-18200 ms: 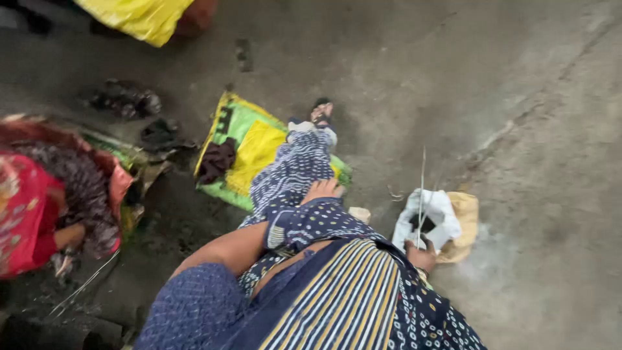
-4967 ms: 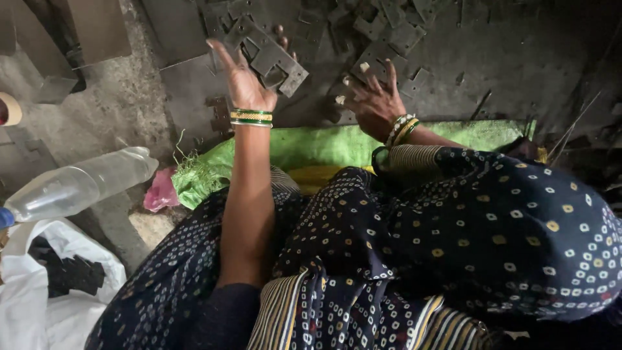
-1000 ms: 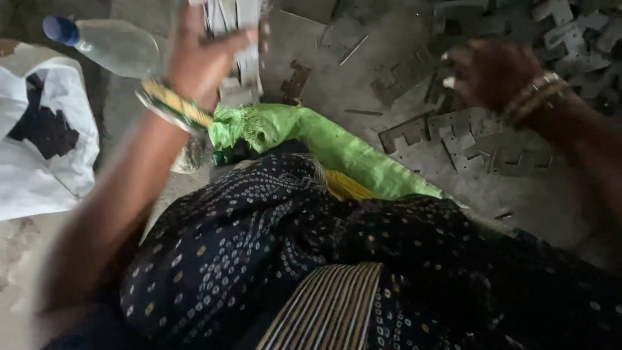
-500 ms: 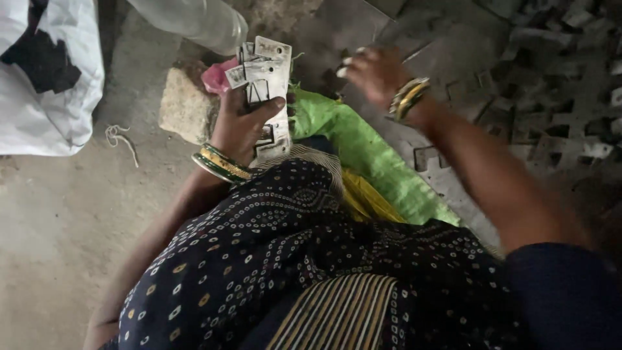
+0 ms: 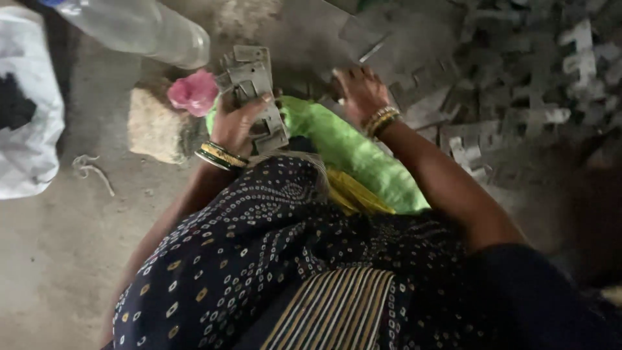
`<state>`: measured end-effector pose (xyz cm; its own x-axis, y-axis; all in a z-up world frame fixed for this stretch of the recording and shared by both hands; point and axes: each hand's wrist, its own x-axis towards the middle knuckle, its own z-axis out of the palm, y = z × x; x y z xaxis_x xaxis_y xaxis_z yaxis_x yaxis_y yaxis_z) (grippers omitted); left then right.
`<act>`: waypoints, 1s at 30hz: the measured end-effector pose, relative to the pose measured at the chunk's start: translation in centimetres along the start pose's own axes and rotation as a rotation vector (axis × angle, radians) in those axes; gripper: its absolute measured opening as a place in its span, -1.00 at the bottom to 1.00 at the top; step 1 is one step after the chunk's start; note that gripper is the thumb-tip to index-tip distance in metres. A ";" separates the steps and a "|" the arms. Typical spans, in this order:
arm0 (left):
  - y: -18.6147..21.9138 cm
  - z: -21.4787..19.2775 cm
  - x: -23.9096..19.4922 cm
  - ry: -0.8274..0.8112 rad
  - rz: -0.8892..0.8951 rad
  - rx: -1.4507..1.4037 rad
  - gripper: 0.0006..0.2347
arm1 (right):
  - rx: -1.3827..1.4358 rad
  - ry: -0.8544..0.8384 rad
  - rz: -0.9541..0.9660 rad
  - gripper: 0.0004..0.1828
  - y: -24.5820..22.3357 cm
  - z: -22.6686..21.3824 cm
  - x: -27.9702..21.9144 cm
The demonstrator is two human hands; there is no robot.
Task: The person picks up metal parts from a floor and stacks them into a larger metal bracket, then moves the bracket aside.
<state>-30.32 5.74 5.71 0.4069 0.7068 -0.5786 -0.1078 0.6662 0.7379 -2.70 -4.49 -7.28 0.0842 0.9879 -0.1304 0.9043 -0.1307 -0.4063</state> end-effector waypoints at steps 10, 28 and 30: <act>-4.5 0.4 4.9 -0.114 0.040 0.322 -0.47 | -0.273 -0.264 0.080 -0.58 0.8 -3.4 0.5; -11.6 -2.9 10.8 -0.316 0.326 0.371 -0.26 | 0.158 -0.094 0.082 -0.61 4.2 -10.1 0.5; -11.4 -1.3 10.5 -0.273 0.147 0.124 -0.21 | 0.246 -0.109 0.041 -0.56 3.6 -12.5 -1.9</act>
<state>-25.96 5.90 -9.24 0.6252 0.6922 -0.3605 -0.0788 0.5155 0.8532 5.65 -5.82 2.79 0.0605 0.9682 -0.2427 0.7713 -0.1997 -0.6043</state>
